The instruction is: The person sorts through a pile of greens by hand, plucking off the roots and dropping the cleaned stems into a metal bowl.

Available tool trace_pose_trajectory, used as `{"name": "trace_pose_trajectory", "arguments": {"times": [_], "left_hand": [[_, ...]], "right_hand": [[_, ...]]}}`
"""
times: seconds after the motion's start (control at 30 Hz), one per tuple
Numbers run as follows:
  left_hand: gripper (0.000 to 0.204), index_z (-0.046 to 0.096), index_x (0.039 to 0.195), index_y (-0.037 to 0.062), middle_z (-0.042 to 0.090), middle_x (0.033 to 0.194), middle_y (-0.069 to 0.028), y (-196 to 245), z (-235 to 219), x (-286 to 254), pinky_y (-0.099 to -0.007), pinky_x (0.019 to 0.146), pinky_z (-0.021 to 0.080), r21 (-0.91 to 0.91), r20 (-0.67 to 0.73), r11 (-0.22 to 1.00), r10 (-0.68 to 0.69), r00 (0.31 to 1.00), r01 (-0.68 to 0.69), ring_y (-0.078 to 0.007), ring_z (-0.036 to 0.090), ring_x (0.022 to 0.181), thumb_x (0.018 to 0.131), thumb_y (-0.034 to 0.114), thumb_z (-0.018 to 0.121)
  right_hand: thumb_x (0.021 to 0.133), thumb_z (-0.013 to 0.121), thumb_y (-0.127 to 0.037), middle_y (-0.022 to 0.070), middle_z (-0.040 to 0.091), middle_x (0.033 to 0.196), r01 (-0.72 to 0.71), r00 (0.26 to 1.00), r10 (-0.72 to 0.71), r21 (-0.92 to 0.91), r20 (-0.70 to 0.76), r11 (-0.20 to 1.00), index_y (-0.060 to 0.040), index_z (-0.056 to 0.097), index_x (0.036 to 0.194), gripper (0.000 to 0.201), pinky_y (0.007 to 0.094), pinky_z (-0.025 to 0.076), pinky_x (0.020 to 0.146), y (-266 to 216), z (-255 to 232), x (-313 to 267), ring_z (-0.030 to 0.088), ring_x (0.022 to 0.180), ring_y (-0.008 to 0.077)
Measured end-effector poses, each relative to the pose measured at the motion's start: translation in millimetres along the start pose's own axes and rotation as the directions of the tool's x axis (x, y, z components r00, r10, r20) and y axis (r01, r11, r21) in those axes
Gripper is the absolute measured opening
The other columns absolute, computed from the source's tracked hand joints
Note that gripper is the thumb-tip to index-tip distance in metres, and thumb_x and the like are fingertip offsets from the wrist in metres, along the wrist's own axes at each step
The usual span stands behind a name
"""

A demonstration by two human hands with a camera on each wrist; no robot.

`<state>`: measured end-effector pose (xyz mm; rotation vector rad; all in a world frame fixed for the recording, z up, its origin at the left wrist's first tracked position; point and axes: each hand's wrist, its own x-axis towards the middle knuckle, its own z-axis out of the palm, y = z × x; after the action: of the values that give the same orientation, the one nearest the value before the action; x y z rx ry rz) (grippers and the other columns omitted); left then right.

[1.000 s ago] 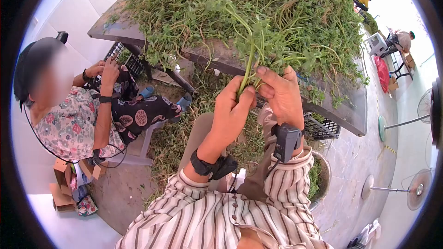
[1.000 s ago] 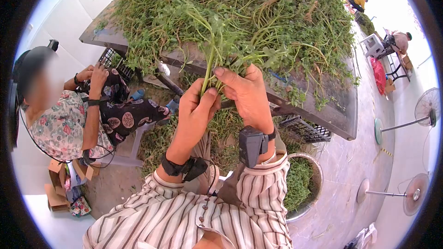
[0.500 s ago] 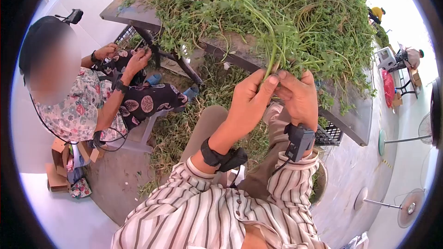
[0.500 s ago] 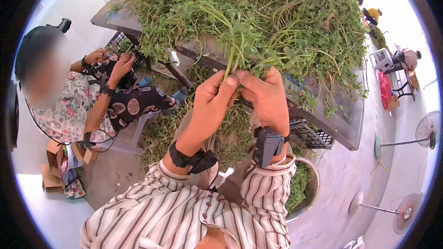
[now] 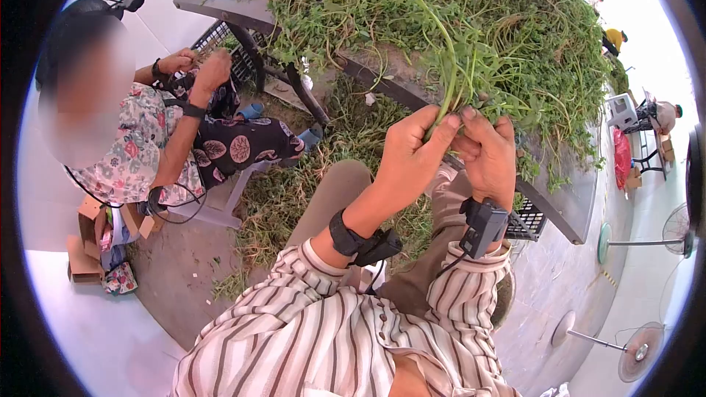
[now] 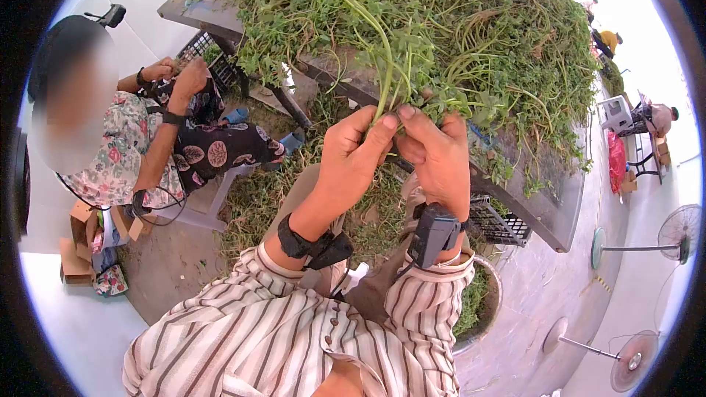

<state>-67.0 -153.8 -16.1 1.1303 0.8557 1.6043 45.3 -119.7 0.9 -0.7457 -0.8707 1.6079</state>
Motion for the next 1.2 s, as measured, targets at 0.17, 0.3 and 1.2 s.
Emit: {"name": "trace_pose_trajectory", "arguments": {"times": [0.17, 0.3, 1.2], "left_hand": [[0.023, 0.058, 0.085, 0.0018, 0.042, 0.060, 0.0063, -3, -3, 2, -0.0194, 0.045, 0.026, 0.025, 0.009, 0.999, 0.020, 1.000, -0.020, -0.0010, 0.034, 0.054, 0.092, 0.023, 0.051], [0.022, 0.059, 0.089, 0.0015, 0.042, 0.060, 0.0066, -9, -5, 2, -0.0194, 0.045, 0.026, 0.073, -0.006, 0.997, 0.041, 0.999, -0.041, -0.0010, 0.034, 0.054, 0.091, 0.022, 0.051], [0.017, 0.059, 0.088, -0.0031, 0.057, 0.074, -0.0002, -3, -3, 4, -0.0224, 0.053, 0.038, -0.062, -0.022, 0.998, -0.007, 1.000, 0.006, -0.0036, 0.045, 0.064, 0.088, 0.012, 0.053]], "right_hand": [[0.077, 0.065, -0.002, -0.0013, 0.048, 0.060, -0.027, 1.000, 0.027, -0.024, -0.016, 0.999, -0.0093, 0.047, 0.074, 0.019, 0.0202, 0.023, 0.038, -1, -1, 2, 0.034, 0.043, 0.0040], [0.077, 0.064, -0.003, -0.0016, 0.049, 0.060, -0.024, 0.999, 0.022, -0.042, -0.047, 0.999, -0.0080, 0.050, 0.078, 0.015, 0.0194, 0.023, 0.038, -2, 4, 0, 0.034, 0.043, 0.0035], [0.080, 0.059, -0.005, -0.0013, 0.047, 0.061, 0.045, 0.992, -0.061, -0.146, -0.107, 0.988, -0.0041, 0.053, 0.087, 0.009, 0.0172, 0.025, 0.039, 3, 1, 3, 0.036, 0.046, 0.0035]]}}
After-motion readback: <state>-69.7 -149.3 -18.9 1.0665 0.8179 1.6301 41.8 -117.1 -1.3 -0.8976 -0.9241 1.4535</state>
